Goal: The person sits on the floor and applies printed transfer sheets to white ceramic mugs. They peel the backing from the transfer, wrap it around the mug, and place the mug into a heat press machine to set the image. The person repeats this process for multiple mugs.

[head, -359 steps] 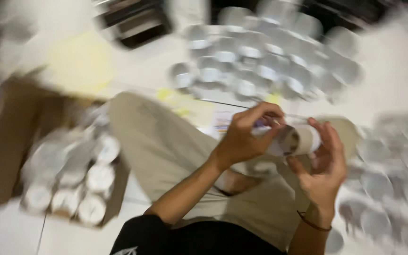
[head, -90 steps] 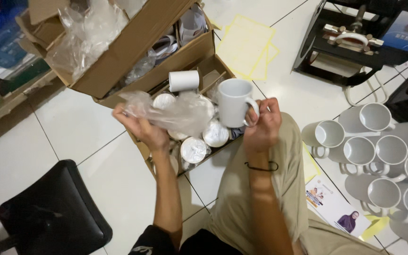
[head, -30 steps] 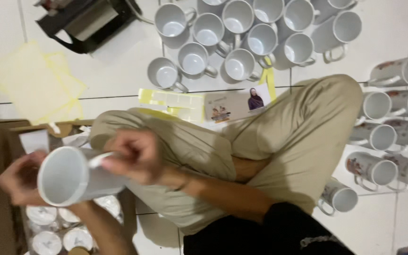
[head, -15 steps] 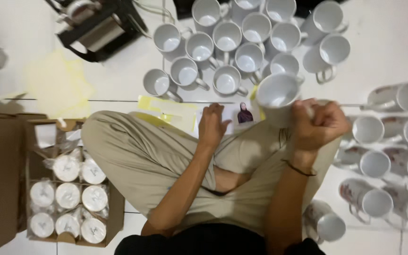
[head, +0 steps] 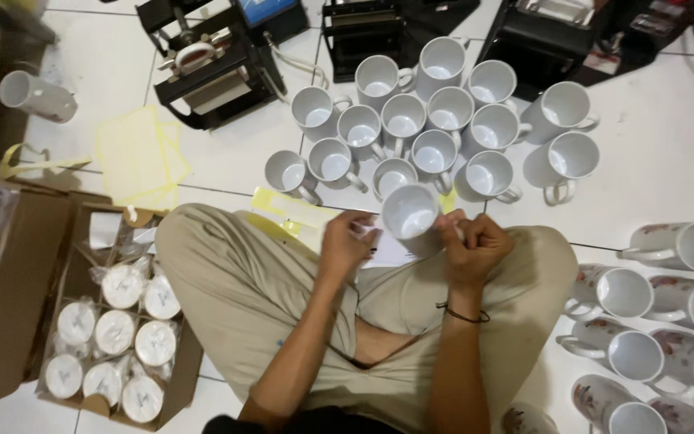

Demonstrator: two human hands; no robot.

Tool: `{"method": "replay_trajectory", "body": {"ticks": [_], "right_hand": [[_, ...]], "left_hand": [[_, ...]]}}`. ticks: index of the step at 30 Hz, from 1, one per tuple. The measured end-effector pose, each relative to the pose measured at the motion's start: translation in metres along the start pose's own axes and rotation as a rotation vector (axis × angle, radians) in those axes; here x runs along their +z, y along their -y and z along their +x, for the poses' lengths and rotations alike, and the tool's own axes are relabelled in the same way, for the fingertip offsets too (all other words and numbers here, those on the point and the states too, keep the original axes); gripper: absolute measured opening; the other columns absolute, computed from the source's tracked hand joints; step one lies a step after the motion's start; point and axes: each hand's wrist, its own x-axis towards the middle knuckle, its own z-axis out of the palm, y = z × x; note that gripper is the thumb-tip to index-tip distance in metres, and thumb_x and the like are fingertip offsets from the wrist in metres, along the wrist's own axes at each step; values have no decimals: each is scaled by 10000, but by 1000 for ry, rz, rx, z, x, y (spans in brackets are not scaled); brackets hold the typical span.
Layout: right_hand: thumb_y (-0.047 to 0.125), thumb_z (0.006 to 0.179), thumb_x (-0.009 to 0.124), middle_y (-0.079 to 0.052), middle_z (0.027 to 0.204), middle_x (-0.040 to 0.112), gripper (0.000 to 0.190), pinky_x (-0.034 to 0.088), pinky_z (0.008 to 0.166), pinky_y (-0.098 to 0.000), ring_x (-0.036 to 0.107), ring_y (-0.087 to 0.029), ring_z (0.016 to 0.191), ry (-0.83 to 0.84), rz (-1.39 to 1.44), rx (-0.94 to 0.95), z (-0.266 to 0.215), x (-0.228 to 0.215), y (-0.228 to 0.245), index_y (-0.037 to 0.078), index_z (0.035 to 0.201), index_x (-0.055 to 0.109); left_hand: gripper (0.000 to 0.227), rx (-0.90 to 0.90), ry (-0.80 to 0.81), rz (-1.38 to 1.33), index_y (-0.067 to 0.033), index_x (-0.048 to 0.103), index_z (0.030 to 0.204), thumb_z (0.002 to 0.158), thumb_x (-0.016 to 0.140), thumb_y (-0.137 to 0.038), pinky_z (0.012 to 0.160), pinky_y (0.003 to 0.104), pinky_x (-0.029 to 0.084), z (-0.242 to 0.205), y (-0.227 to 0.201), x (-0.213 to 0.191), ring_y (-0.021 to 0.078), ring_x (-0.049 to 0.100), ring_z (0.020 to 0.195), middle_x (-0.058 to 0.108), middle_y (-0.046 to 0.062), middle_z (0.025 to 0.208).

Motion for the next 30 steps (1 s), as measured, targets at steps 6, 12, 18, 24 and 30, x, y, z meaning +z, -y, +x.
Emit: {"method": "replay_trajectory", "body": {"ticks": [6, 12, 18, 24, 30], "right_hand": [[90, 726, 938, -30, 445, 491, 695, 381, 499, -233, 428, -114, 457, 283, -130, 36, -17, 4, -24, 157, 507, 282], [180, 800, 875, -8, 525, 500, 472, 341, 553, -275, 368, -105, 553, 532, -144, 262, -31, 32, -23, 136, 650, 429], [235, 762, 827, -179, 501, 496, 359, 428, 644, -448, 509, -348, 512, 763, -617, 344, -36, 43, -18, 38, 763, 526], [174, 818, 711, -141, 512, 518, 284, 439, 586, -426, 565, -350, 525, 729, -789, 399, -38, 28, -36, 92, 683, 475], [197, 815, 700, -132, 504, 507, 270, 466, 615, -443, 587, -363, 544, 790, -836, 487, -39, 25, -49, 101, 675, 490]], "left_hand": [[1041, 151, 328, -541, -13, 389, 1550, 612, 838, 47, 1065, 589, 458, -19, -77, -93, 458, 519, 1343, 544, 307, 1449], [891, 170, 326, -350, -88, 619, 1346, 525, 965, -133, 1042, 493, 492, -24, -62, -105, 344, 652, 1214, 713, 162, 1231], [863, 57, 449, -106, -117, 513, 1328, 548, 878, -62, 1003, 613, 497, -20, -43, -87, 491, 628, 1188, 668, 205, 1210], [874, -8, 511, -100, -146, 455, 1345, 567, 839, -38, 1045, 633, 476, -15, -51, -71, 510, 598, 1230, 639, 222, 1266], [886, 66, 488, -66, -100, 446, 1363, 588, 869, -36, 1042, 669, 454, -16, -40, -65, 562, 542, 1259, 599, 273, 1305]]}}
